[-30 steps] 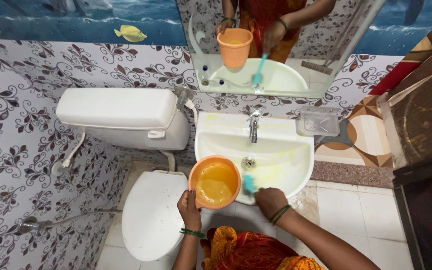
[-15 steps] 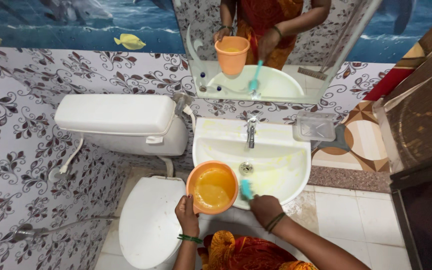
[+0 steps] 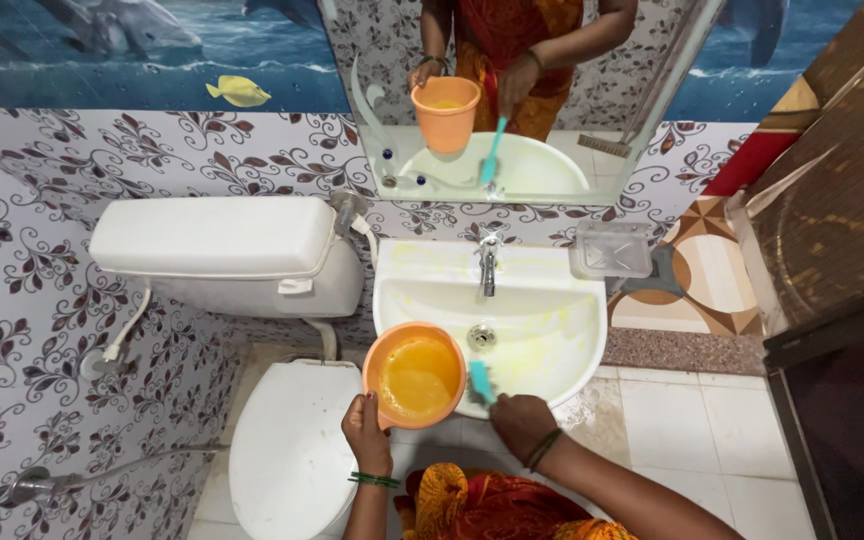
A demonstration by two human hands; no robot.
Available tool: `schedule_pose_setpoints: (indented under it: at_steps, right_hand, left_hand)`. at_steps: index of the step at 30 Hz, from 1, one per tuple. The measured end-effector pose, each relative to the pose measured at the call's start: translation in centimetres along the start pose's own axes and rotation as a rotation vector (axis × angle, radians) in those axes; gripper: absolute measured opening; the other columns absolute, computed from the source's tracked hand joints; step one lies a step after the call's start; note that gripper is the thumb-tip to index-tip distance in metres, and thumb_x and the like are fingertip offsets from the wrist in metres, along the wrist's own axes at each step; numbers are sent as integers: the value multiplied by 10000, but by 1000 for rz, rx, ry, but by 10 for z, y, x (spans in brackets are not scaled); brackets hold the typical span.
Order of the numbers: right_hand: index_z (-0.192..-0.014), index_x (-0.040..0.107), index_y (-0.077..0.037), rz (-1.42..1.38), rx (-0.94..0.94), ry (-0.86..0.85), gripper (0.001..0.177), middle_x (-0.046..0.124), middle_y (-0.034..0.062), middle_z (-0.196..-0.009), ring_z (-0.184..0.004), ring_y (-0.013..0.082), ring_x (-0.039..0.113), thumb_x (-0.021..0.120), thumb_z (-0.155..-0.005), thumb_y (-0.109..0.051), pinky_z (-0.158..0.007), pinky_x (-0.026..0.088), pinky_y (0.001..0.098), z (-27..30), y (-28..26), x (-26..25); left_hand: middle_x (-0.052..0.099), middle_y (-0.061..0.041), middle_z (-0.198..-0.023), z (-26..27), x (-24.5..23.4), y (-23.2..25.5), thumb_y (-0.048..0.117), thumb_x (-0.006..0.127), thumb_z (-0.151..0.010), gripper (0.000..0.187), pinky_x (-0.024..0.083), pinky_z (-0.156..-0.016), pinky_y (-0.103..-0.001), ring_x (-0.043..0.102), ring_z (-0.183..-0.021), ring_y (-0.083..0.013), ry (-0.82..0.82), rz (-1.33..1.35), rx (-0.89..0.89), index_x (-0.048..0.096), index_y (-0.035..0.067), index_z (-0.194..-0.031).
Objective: The person scrubs a dolphin-themed wall mural with a brush and soapy water, then moves to scrub a white bathroom sink basin with the same brush and solution.
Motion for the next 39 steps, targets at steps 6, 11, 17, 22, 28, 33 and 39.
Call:
schedule_pose_setpoints:
  at_steps: [6, 11, 17, 22, 28, 33, 39]
  right_hand:
    - [-1074, 689, 44, 45, 85, -72, 519, 739, 164, -923, -819, 273, 699, 646, -939, -455, -638, 556, 380, -51, -6, 6]
    - [-900, 776, -91, 187, 45, 95, 132, 715, 128, -915, -788, 239, 711, 644, -895, -100, -600, 574, 353, -7, 23, 25]
    - [-868, 761, -86, 85, -95, 291, 131, 703, 109, -845, -730, 231, 710, 641, -874, -136, -585, 578, 371, -12, -16, 21]
    - [-866, 772, -43, 190, 46, -66, 368, 699, 115, -841, -822, 254, 682, 655, -886, -391, -647, 565, 377, -46, 5, 21]
    - [-913, 761, -57, 103, 6, 82, 130, 696, 128, -859, -766, 267, 728, 639, -908, -101, -605, 586, 399, 4, 7, 20]
    - [-869, 759, -55, -82, -58, 257, 138, 694, 143, -863, -781, 289, 708, 659, -853, -150, -640, 579, 425, -25, -13, 21]
    - [-851, 761, -77, 221, 51, 54, 149, 714, 128, -871, -835, 273, 704, 620, -896, -75, -650, 580, 399, -35, 25, 42]
  left_hand:
    - [404, 69, -579, 3, 3, 2, 244, 589, -1014, 386, 316, -396, -218, 356, -475, -19, 1, 4, -3, 435, 141, -676]
    - [417, 75, -594, 4, 4, 7, 235, 574, -1019, 377, 315, -402, -206, 366, -493, -12, 11, -40, -31, 437, 151, -677]
    - [390, 84, -611, 6, 6, 8, 224, 577, -1017, 388, 307, -390, -212, 354, -514, -3, 23, -23, -3, 408, 151, -676]
    - [391, 66, -575, 6, 9, 12, 238, 575, -1019, 402, 319, -384, -217, 345, -479, -23, 10, -34, -30, 428, 133, -660]
    - [389, 73, -587, 5, 8, 11, 234, 590, -1015, 414, 304, -383, -219, 336, -492, -19, 21, -20, -15, 406, 129, -659]
    - [398, 68, -582, 9, 8, 10, 232, 579, -1020, 408, 328, -389, -217, 352, -485, -25, 26, -23, -14, 416, 130, -660]
    - [406, 65, -590, 7, 9, 13, 233, 571, -1020, 382, 330, -393, -218, 360, -487, -25, 18, -27, -15, 434, 134, -677]
Point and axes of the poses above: each hand's wrist, its own z-axis away from the middle knuckle, its own x-axis out of the palm, y = z × x, the point moved 1 cm from there along -z, towards the middle knuckle
